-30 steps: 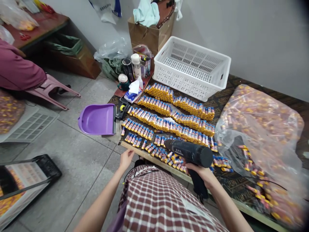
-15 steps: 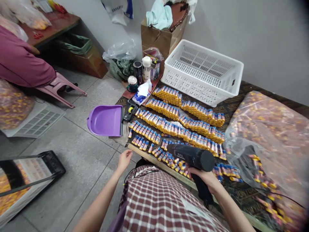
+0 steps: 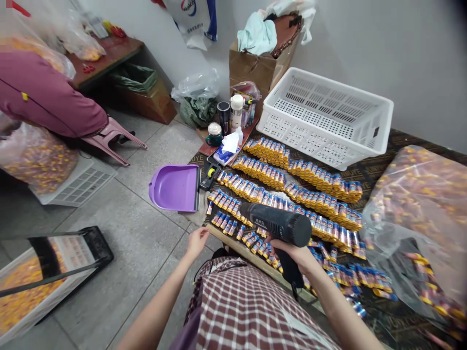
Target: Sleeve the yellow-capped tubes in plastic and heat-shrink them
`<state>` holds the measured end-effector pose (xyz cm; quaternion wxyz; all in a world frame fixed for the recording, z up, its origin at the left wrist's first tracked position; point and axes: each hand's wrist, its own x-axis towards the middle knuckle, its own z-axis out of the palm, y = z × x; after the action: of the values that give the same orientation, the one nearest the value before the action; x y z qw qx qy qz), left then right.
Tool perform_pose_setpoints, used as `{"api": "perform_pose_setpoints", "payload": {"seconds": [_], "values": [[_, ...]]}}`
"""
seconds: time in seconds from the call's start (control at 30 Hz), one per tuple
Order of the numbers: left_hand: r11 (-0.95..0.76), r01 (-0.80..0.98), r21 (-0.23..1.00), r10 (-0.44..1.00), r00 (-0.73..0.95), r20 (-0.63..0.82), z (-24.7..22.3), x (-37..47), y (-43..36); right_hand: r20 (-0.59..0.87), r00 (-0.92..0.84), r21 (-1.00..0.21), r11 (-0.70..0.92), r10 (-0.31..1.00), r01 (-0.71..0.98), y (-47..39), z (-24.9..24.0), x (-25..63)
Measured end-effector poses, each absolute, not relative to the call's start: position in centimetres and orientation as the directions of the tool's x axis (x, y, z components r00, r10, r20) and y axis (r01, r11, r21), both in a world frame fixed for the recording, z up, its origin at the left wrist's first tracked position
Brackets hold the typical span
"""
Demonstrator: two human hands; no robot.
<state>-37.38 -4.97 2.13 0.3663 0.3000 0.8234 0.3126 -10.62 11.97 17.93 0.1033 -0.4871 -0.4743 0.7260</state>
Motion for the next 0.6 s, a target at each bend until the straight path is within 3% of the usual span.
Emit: {"api": "perform_pose_setpoints", "payload": {"seconds": [0.37,0.6], "values": [[0.656,0.345,0.671,0.715,-0.568,-0.407,2.5,-39.3,-5.8,-0.547,-0.602,-0.828,-0.479,0.581,0.29,14.1,16.5,-17.4],[0.563,0.505,0.654,0.81,-0.493,-0.317,3.3,-39.0,1.2,-0.653,-0.452,-0.757,-0.545,0.608,0.361,12.7,17.9,-12.1]]}}
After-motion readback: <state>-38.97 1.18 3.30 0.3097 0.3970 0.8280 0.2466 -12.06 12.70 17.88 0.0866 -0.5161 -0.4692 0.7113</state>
